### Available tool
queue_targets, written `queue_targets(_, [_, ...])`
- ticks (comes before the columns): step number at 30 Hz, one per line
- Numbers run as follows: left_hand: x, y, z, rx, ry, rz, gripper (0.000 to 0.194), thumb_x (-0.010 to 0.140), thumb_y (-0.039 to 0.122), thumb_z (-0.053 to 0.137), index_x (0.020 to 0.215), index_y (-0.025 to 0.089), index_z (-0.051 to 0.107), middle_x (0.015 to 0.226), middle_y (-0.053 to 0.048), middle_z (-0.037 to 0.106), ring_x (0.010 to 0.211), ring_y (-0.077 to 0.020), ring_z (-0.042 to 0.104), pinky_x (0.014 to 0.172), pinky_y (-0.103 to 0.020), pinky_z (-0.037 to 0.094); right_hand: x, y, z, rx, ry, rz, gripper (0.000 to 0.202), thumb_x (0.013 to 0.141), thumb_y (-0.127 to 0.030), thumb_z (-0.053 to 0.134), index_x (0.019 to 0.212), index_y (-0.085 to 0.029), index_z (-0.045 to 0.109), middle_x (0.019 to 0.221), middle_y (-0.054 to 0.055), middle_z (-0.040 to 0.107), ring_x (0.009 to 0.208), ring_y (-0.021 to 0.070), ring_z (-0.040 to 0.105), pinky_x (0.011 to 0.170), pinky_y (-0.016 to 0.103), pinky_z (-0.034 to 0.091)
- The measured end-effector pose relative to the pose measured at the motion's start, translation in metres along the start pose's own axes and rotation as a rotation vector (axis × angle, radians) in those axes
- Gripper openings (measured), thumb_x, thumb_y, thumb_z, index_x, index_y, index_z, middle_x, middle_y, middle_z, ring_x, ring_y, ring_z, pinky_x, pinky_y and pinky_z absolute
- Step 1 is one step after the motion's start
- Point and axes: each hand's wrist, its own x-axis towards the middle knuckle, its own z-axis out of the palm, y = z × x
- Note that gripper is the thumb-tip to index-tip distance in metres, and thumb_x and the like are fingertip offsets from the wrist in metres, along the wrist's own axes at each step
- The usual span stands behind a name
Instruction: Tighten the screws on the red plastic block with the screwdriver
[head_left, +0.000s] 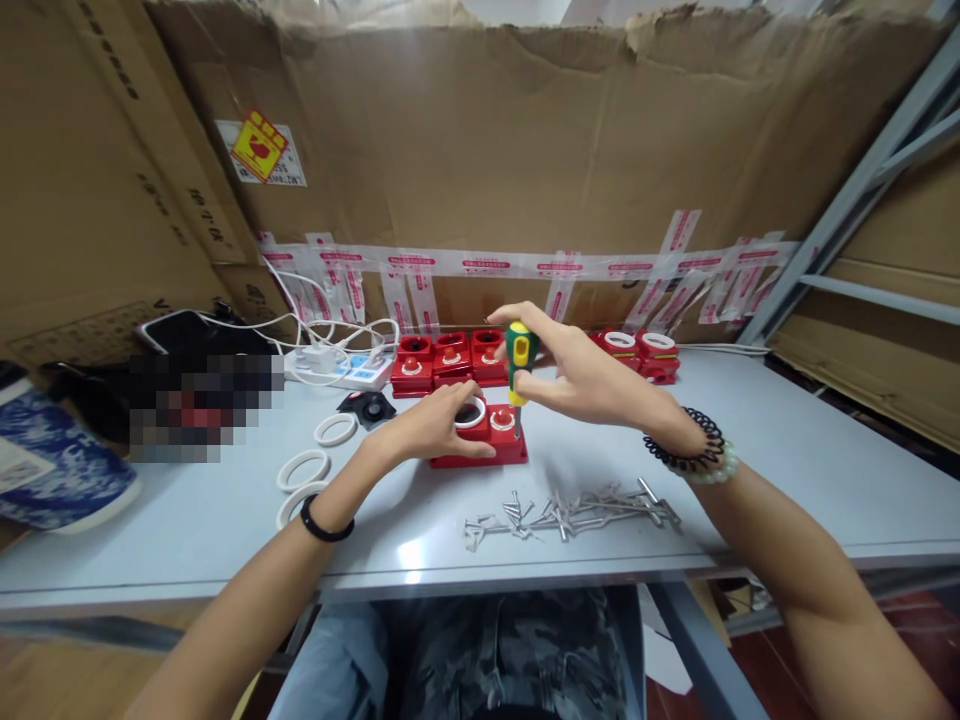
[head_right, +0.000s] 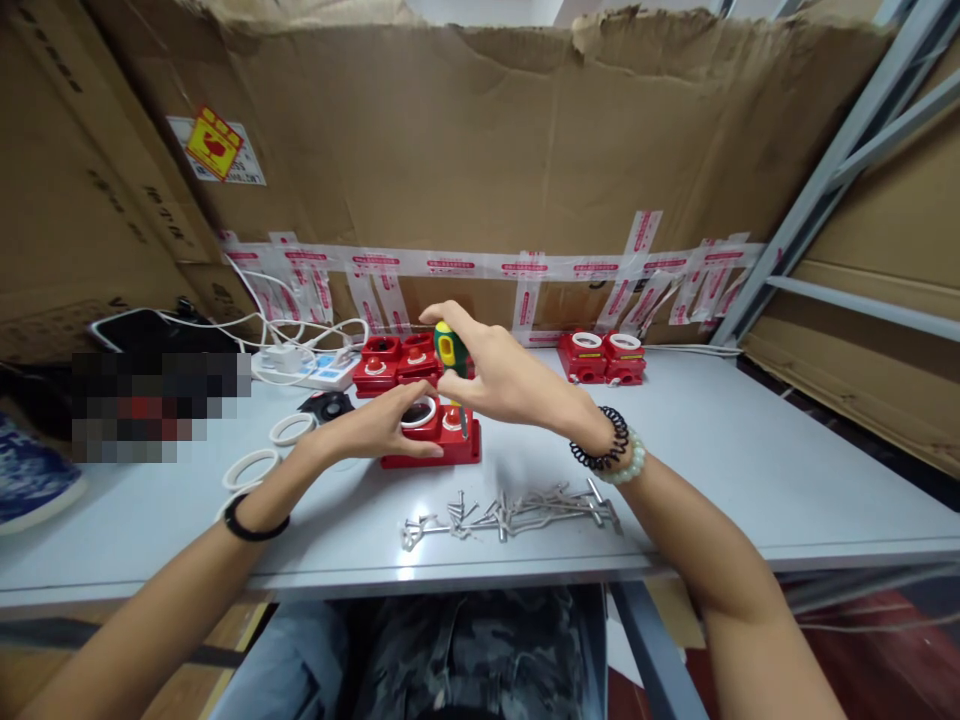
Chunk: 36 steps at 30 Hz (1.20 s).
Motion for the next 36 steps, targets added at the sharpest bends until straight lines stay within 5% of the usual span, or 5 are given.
queue_targets(8, [0.000, -0.001, 0.001, -0.016, 0.001, 0.006, 0.078, 0.068, 0.068, 0.064, 0.124, 0.017, 0.047, 0.124, -0.015, 0.056, 0.109, -0.0340, 0.054, 0.088, -0.043, 0.045, 0.004, 0.000, 0.013, -0.277, 0.251, 0.110, 0.024, 0.082, -0.038, 0.061, 0.096, -0.019, 0.057, 0.068, -0.001, 0.055, 0.057, 0.0118, 0.044, 0.055, 0.026, 0.033])
queue_targets(14, [0.001, -0.003, 0.002, -0.024, 0.012, 0.012, 0.074, 0.067, 0.067, 0.065, 0.122, 0.020, 0.047, 0.121, -0.012, 0.058, 0.110, -0.0322, 0.055, 0.087, -0.040, 0.045, -0.001, 0.000, 0.005, 0.061, 0.023, -0.005, 0.033, 0.083, -0.024, 0.057, 0.115, -0.020, 0.048, 0.086, 0.000, 0.059, 0.067, 0.0107, 0.050, 0.060, 0.023, 0.039])
queue_targets(20, [-0.001, 0.002, -0.001, 0.014, 0.002, -0.006, 0.073, 0.068, 0.067, 0.064, 0.119, 0.017, 0.048, 0.123, -0.015, 0.056, 0.108, -0.0322, 0.055, 0.087, -0.040, 0.045, 0.000, 0.005, 0.012, -0.284, 0.242, 0.152, 0.031, 0.084, -0.038, 0.060, 0.107, -0.018, 0.056, 0.072, 0.000, 0.059, 0.059, 0.0122, 0.047, 0.058, 0.027, 0.035])
queue_targets(26, [-0.001, 0.002, -0.001, 0.021, -0.010, -0.008, 0.072, 0.069, 0.068, 0.062, 0.119, 0.019, 0.046, 0.122, -0.013, 0.057, 0.108, -0.0316, 0.055, 0.086, -0.039, 0.045, -0.004, 0.004, -0.004, 0.001, -0.028, 0.043, 0.037, 0.085, -0.023, 0.055, 0.121, -0.021, 0.047, 0.094, 0.003, 0.064, 0.072, 0.0124, 0.056, 0.063, 0.024, 0.041])
queue_targets(36, [-0.001, 0.001, -0.001, -0.004, -0.004, -0.016, 0.073, 0.067, 0.067, 0.064, 0.120, 0.020, 0.047, 0.128, -0.013, 0.055, 0.112, -0.0323, 0.053, 0.088, -0.039, 0.044, -0.006, 0.004, -0.005, -0.070, -0.005, 0.120, 0.046, 0.082, -0.022, 0.056, 0.126, -0.021, 0.041, 0.086, 0.001, 0.063, 0.066, 0.0127, 0.054, 0.060, 0.025, 0.039])
